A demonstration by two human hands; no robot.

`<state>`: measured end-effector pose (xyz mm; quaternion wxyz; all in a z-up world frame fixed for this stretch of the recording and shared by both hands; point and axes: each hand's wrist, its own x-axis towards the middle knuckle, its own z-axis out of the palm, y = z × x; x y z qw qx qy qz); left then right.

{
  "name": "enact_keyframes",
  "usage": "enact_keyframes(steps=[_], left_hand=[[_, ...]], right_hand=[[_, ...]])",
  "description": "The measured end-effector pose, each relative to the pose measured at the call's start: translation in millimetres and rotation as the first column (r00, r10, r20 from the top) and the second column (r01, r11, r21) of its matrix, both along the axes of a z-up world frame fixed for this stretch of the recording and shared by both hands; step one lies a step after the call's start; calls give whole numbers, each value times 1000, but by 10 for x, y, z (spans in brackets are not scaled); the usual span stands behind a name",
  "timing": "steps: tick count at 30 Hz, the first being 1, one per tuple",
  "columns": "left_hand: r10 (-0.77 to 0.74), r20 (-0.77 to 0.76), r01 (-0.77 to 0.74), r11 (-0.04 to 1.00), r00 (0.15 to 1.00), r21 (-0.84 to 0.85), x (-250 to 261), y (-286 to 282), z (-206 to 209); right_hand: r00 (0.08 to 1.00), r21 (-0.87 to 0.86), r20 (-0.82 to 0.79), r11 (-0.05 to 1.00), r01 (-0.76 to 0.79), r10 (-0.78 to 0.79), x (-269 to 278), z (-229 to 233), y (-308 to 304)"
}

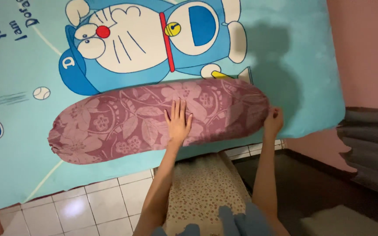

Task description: The person sweeps the floor with a broom, then picks up a pink bolster pillow and places it on the bed. They smooth the pillow on the bedsheet and then pick up a folded Union Jack patterned cloth from the floor.

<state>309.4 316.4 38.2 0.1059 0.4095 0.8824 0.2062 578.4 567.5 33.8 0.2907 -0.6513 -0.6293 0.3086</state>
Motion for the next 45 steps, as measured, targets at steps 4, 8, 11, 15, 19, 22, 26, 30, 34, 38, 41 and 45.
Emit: enact_keyframes(steps=[4,8,11,15,19,22,26,30,34,38,41,45], left_hand=[[0,25,0,1000,1000,4,48,108,20],[-14,14,15,999,1000,-46,42,338,33],[-18,-24,17,998,1000,-56,32,456,-62],[-22,-41,19,998,999,-67,59,473,-88],[-15,-69,10,997,998,-74,62,495,-133],[-11,-76,6,998,997,-70,57,487,-142],[-11,-45,9,999,999,-38,23,450,-52],[-46,-3,46,995,999,-88,-63,399,-44],[-31,18,32,998,999,-61,-251,157,-117],[22,-61,-27,997,998,-71,-710,-434,-290],[31,-123,-49,988,992,-149,-1040,-856,-377],[164,-192,-199,964,968,-179,-1501,-1443,-265]], right_hand=[[959,360,241,905,-228,146,-648,404,-311],[690,381,123,608,-697,714,-1441,378,-858],[554,144,392,546,-825,734,-1445,122,-951],[603,277,514,547,-790,610,-1096,247,-547],[750,193,460,770,-608,476,-748,254,-296],[850,78,409,915,-395,332,-334,-200,-58],[891,-61,427,989,-138,151,-275,-197,-54],[896,26,405,977,-210,182,-1025,-291,-845],[682,189,418,677,-711,600,-1624,-571,-1443],[559,157,593,598,-786,579,-1724,-177,-1476],[582,187,606,615,-766,541,-1746,-100,-1527],[543,183,637,576,-796,547,-1747,-43,-1543]])
